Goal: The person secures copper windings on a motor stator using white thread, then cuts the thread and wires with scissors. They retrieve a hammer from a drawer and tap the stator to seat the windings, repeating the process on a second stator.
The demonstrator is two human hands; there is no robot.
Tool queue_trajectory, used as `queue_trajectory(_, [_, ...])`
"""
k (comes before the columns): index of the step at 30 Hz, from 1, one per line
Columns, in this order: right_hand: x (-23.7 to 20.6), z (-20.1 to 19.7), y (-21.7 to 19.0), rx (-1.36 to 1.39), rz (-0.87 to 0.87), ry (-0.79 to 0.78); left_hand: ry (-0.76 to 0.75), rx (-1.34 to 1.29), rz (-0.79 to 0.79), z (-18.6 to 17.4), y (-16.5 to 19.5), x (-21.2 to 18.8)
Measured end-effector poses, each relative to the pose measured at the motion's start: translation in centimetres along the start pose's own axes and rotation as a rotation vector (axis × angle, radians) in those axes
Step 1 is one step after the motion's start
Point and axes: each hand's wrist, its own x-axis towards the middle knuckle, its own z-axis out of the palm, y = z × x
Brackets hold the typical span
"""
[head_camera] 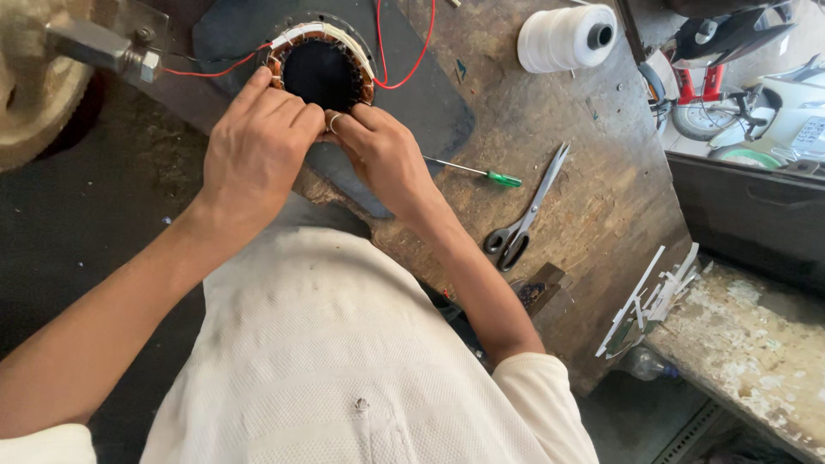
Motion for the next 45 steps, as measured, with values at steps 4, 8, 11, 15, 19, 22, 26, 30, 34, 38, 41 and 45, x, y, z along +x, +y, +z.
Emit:
queue_trajectory(4, [-1.5, 0.1, 0.9, 0.325, -0.048, 0.118, 0.075, -0.079, 0.040, -0.4, 0.7, -0.8])
queue_trajectory(8, [-3.0, 0.1, 2.1, 1.389, 0.423, 0.473, 0.166, -0.320, 0.019, -0.4, 1.0, -1.9])
queue_trajectory(11, [-4.6, -0.2, 2.0, 1.507, 0.388, 0.589, 0.157, -0.275, -0.006, 0.5, 1.4, -2.3])
queue_trajectory(15, [-10.7, -2.7, -0.9, 1.494, 0.486, 0.775, 0.208, -0.087, 0.040, 2.0, 1.8, -2.3])
queue_trajectory(19, [-18.9, -7.3, -3.4, 1.364, 0.366, 0.912, 0.187, -0.048, 0.139, 1.9, 0.6, -2.6])
queue_trajectory(22, [-23.2, -8.8, -5.4, 1.117, 0.552, 0.803, 0.067, -0.200, 0.270, 1.1, -1.3, -3.3])
queue_trajectory(26, [-25.4, -9.8, -9.7, 0.573, 0.810, 0.726, 0.027, -0.259, 0.302, 1.3, -2.9, -3.5])
queue_trajectory(30, [-25.9, -10.3, -14.2, -0.533, 0.823, 0.481, 0.035, -0.336, 0.326, 1.8, -3.2, -2.9])
queue_trajectory(34, [-24.7, -9.6, -13.2, -1.008, 0.841, 0.437, 0.001, -0.330, 0.351, 1.0, -3.3, -2.1])
queue_trajectory(38, [-21.7, -9.4, -9.0, -0.673, 0.731, 0.748, 0.134, -0.261, 0.286, 0.5, -2.6, -2.2])
queue_trajectory(41, [-17.0, -7.3, -6.1, -0.188, 0.548, 0.855, 0.203, -0.167, 0.251, 0.9, -2.2, -2.2])
queue_trajectory(45, [-8.6, -4.7, -2.7, 0.170, 0.277, 0.550, 0.100, -0.266, 0.120, 1.3, -2.8, -1.6])
